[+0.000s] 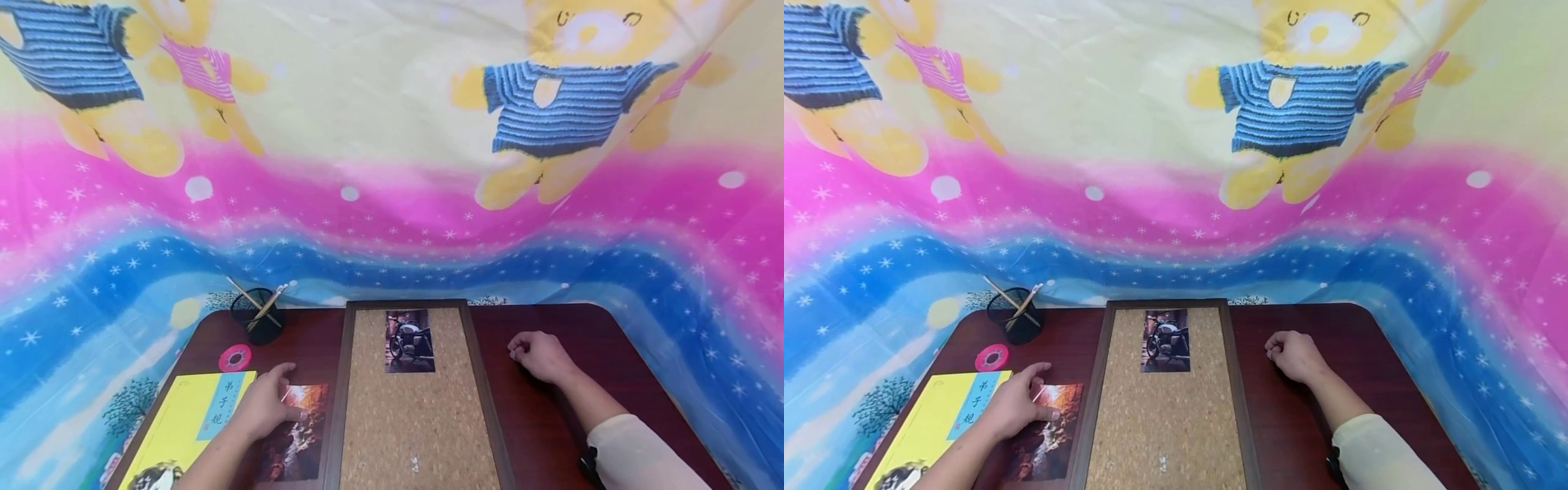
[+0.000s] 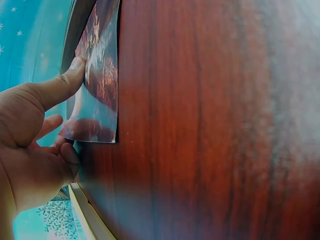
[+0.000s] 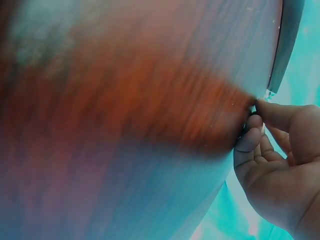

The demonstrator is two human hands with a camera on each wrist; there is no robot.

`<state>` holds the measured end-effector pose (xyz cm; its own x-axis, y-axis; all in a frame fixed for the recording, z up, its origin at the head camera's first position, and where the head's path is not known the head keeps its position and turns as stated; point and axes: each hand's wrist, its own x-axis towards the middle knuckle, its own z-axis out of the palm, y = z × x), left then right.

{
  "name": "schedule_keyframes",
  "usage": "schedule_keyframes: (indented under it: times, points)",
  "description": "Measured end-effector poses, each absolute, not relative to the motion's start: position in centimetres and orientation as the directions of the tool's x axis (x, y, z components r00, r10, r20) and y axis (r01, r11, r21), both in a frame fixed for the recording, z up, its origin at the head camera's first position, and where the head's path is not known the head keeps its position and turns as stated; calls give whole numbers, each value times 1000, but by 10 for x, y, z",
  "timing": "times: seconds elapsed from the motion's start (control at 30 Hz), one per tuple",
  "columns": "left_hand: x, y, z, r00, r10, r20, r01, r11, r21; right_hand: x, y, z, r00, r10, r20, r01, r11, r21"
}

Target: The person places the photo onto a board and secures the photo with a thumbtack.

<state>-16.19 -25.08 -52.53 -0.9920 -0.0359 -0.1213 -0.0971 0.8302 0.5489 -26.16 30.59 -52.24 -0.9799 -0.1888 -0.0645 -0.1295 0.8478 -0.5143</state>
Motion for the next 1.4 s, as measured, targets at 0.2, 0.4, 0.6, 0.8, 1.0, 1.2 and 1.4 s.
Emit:
schedule_keyframes:
  times: [0.2,0.4,0.6,0.8,1.0,1.2,1.4]
  points:
    - [-160,-249,-525,-994,-46,-98,-93,828,554,-261,307,-524,-979,-201,-44,-150,843,-516]
    - [-160,-248,-525,-994,-58,-96,-102,821,562,-260,306,-524,-978,-203,-47,-148,837,-526]
    - [-158,-249,-526,-991,-71,-109,-121,818,563,-257,303,-521,-978,-206,-37,-155,834,-530]
    - [-156,-252,-530,-995,-77,-65,-100,832,546,-256,300,-517,-978,-207,-20,-164,829,-534]
    - [-156,-253,-531,-997,-71,-32,-77,816,573,-252,299,-513,-978,-207,10,-177,813,-555]
    - [-155,-254,-529,-998,-57,-17,-54,769,637,-246,301,-508,-984,-176,6,-145,789,-597]
    - [-153,-257,-523,-995,-56,-78,-94,701,707,-239,300,-502,-986,-168,-13,-120,756,-643]
